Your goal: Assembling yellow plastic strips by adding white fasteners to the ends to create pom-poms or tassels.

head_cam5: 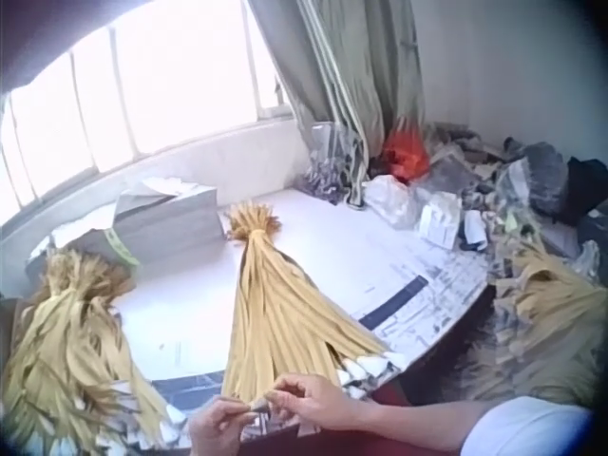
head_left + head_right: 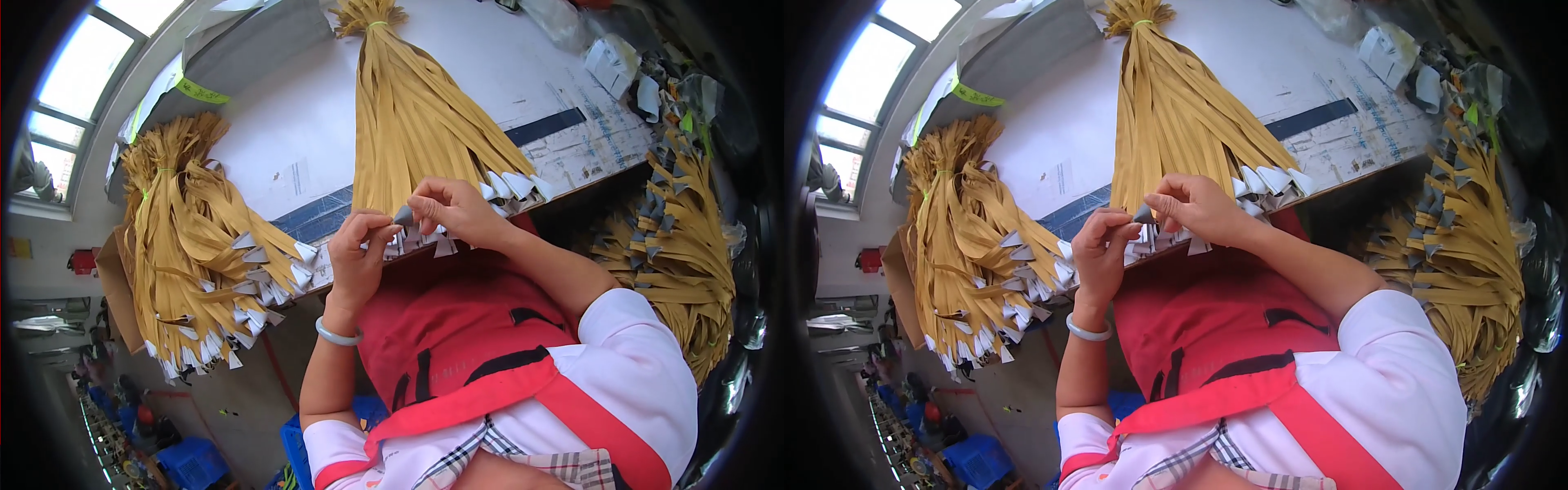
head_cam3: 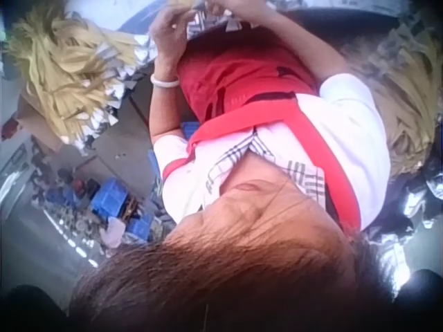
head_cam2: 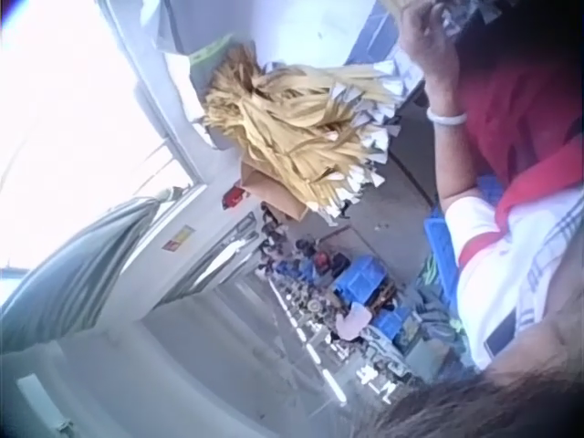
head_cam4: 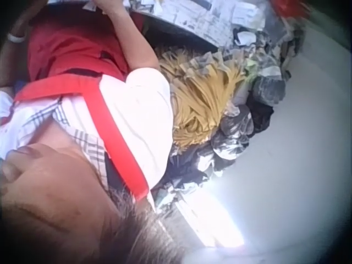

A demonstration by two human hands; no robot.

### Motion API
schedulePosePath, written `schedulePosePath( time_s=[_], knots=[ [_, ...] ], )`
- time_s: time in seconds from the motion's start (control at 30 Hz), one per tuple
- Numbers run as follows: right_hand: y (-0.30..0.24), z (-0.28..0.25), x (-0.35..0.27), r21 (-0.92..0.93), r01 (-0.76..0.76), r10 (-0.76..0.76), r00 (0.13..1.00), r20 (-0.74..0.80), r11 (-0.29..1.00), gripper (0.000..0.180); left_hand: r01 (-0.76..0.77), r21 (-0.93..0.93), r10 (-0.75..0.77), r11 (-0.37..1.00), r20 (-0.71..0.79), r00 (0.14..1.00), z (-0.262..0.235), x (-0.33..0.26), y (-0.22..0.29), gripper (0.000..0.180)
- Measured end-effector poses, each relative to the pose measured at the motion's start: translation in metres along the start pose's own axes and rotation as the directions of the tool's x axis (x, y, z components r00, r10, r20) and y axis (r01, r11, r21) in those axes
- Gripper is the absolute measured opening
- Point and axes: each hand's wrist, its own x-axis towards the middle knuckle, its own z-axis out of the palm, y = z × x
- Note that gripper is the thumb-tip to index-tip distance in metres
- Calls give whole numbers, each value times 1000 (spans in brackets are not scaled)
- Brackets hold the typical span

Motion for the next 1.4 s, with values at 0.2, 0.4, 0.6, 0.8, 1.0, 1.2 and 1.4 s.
schedulePosePath(
  time_s=[0.2, 0.4, 0.6, 0.8, 1.0, 1.2, 1.4],
  knots=[
    [3, -12, 5, -57, 88, -97, 979, -181, 994, 17, 22, 92, -1, 996, -215, 977, -9, -1, 9, 9],
    [2, -37, 7, -363, 67, -97, 993, -65, 929, 12, 91, -53, -105, 994, -566, 817, -115, -4, -23, 12],
    [42, 25, 31, -749, 526, -381, 840, 386, 403, 16, -13, -295, -168, 955, -577, 799, -95, 26, -21, 9],
    [41, 27, 33, -783, 408, -115, 907, 404, 470, 18, -1, -97, -67, 995, -694, 717, -130, 30, -9, 12],
    [41, 23, 30, -777, 358, -78, 924, 375, 518, 27, 146, 20, -141, 989, -139, 980, -23, -29, -39, 10],
    [23, 14, 28, -315, 58, 11, 977, 212, 948, 19, 165, -154, -171, 974, -31, 985, -11, -27, -23, 17],
    [-20, 9, 40, 16, -40, 36, 977, 208, 999, 13, -24, -243, 15, 970, -38, 999, -16, 0, -11, 17]
  ],
)
